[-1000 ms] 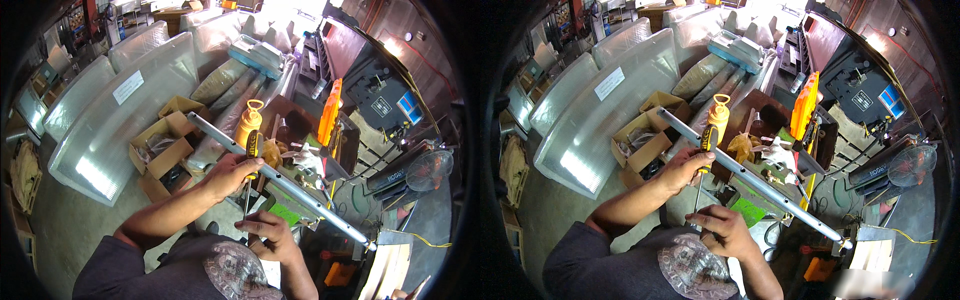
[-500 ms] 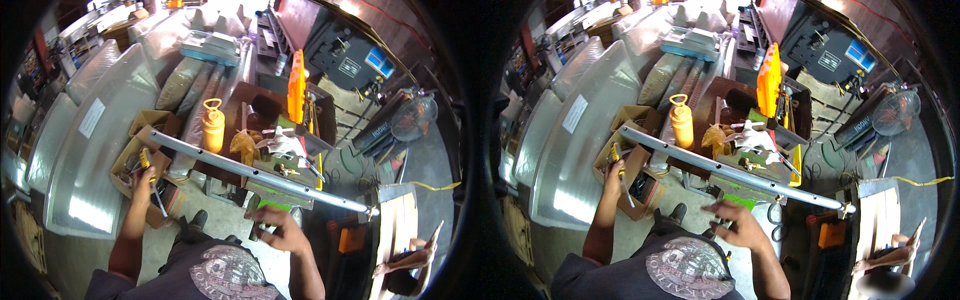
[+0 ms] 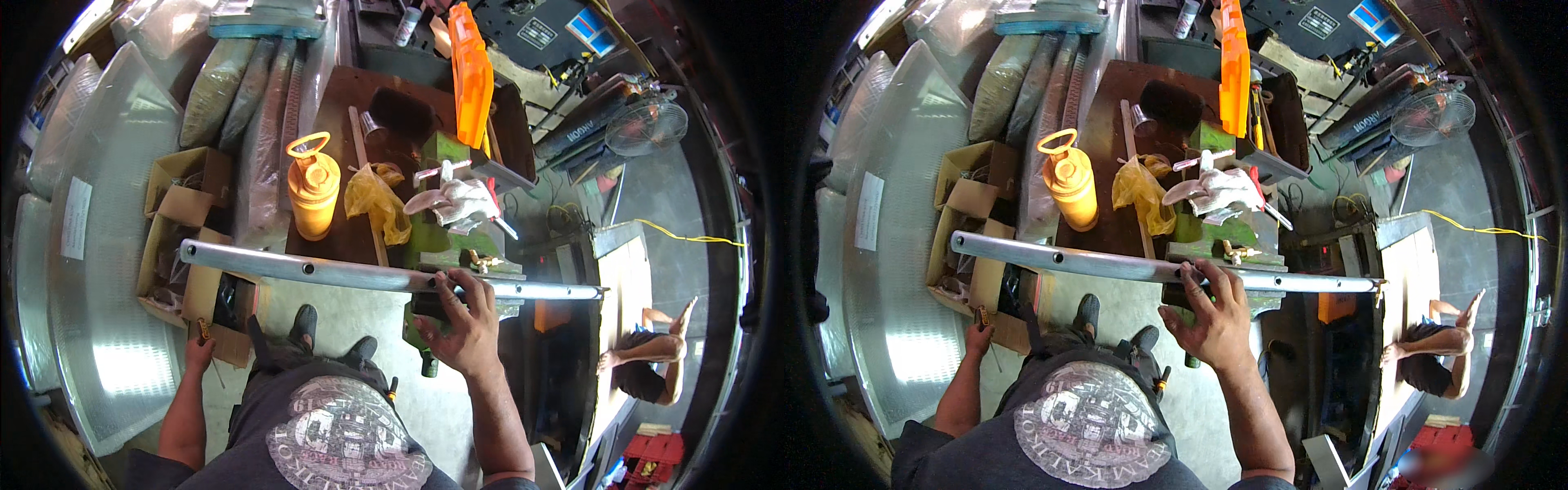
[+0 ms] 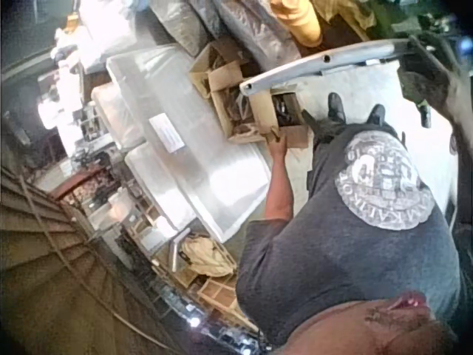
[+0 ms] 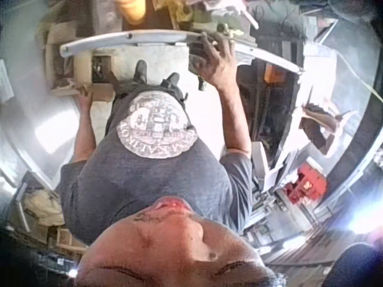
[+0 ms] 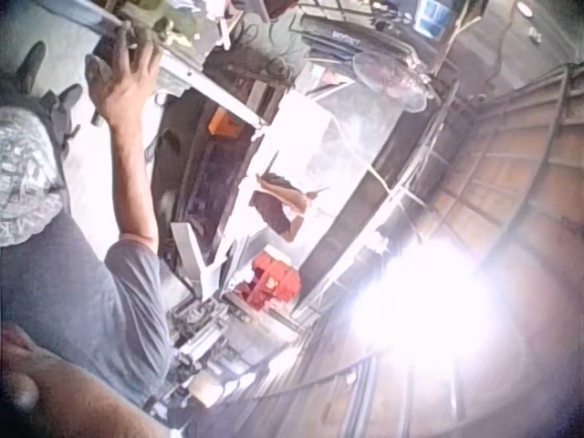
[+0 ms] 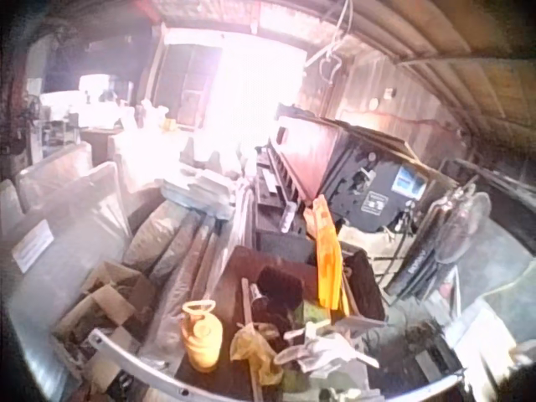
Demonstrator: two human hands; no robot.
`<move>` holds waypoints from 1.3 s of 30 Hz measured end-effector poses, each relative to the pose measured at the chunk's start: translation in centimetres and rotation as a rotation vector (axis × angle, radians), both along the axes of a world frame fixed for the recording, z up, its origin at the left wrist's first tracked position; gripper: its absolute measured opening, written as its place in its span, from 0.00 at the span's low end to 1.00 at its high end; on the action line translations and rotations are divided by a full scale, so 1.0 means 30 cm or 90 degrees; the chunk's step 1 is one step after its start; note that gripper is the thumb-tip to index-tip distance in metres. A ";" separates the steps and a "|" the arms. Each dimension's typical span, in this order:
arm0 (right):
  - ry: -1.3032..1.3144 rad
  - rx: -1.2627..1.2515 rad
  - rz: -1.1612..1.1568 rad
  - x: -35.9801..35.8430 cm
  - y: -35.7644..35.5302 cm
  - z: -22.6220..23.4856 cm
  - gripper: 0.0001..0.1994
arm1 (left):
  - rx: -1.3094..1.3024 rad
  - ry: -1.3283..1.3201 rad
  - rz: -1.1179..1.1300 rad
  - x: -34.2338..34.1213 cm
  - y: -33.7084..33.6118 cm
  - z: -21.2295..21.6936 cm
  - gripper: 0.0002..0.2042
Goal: The person wraps white tape around a brass fitting and screws it into a metal pipe. They then use a screwdriver to tighten a screw on the pipe and continue attaching fittings.
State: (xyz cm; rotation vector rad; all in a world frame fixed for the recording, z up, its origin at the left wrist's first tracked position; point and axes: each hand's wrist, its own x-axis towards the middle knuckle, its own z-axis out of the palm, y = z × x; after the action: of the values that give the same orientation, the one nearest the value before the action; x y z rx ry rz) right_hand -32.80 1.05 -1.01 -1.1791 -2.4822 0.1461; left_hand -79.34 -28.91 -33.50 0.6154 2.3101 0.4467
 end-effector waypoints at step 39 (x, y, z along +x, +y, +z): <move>0.761 -0.765 -0.274 -0.096 -0.050 0.096 0.22 | 0.059 -0.046 -0.035 -0.171 0.327 -0.130 0.23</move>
State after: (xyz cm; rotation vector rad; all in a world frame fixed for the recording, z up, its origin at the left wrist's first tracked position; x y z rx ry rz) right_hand -35.67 -0.45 1.88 -1.3081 -0.9198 1.7484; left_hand -84.48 -19.09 -37.40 0.6941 2.2078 0.5436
